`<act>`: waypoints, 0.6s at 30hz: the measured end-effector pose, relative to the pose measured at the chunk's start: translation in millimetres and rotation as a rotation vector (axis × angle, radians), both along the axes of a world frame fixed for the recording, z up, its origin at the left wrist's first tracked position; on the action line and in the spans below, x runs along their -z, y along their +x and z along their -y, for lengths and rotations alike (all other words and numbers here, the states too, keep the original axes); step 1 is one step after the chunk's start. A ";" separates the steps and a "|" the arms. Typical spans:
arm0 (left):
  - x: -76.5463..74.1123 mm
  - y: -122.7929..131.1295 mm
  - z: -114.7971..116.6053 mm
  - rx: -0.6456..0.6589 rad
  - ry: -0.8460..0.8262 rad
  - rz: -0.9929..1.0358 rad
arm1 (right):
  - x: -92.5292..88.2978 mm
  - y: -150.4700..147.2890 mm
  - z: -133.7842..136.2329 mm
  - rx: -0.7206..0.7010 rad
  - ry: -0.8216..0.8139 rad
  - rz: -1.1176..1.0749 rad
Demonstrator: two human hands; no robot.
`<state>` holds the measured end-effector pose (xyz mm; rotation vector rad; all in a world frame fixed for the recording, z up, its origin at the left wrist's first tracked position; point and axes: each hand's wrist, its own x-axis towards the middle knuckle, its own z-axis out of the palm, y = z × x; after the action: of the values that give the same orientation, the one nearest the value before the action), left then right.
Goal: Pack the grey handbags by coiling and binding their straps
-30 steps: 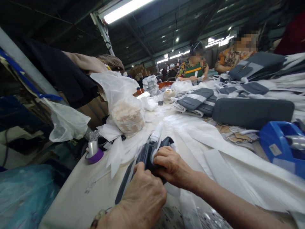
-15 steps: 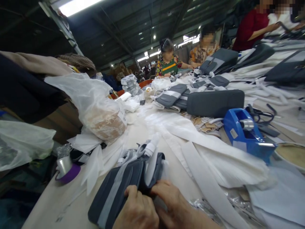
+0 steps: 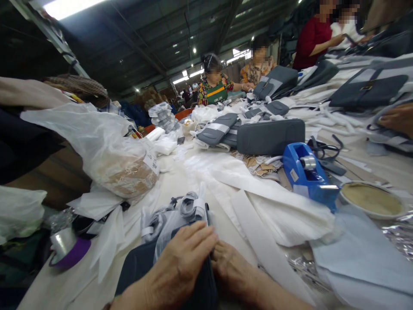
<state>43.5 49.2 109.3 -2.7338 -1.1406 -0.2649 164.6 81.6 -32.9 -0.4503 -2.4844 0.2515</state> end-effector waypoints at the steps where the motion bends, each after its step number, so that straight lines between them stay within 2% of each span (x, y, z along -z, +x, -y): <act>1: -4.8 -5.0 -9.2 0.021 -0.009 -0.018 | 2.2 0.0 1.3 -0.003 0.000 -0.005; 4: -8.0 -7.0 -31.1 0.061 -0.174 -0.121 | 6.3 -1.9 4.9 -0.025 0.006 -0.029; 6: -1.5 0.2 -38.8 0.012 -0.327 -0.202 | 5.9 -3.6 6.8 -0.026 0.011 -0.041; 8: 9.4 7.4 -42.2 -0.020 -0.409 -0.264 | 3.5 -4.2 8.9 -0.002 0.027 -0.078; 12: 35.7 8.6 -43.6 0.109 -0.394 -0.268 | -5.4 9.3 13.9 0.091 0.042 -0.144; 15: 48.9 5.2 -43.4 0.140 -0.367 -0.265 | -17.8 39.5 15.2 0.149 0.032 -0.164; 16: 50.5 5.4 -43.2 0.129 -0.364 -0.270 | -23.5 51.9 14.4 0.201 0.034 -0.191; 18: 50.0 8.1 -43.1 0.105 -0.354 -0.276 | -35.8 75.6 10.2 0.398 0.051 -0.234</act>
<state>51.5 92.4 59.4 -3.0086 -1.0538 0.3256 240.2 71.4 2.8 -0.8287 -2.1155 0.0734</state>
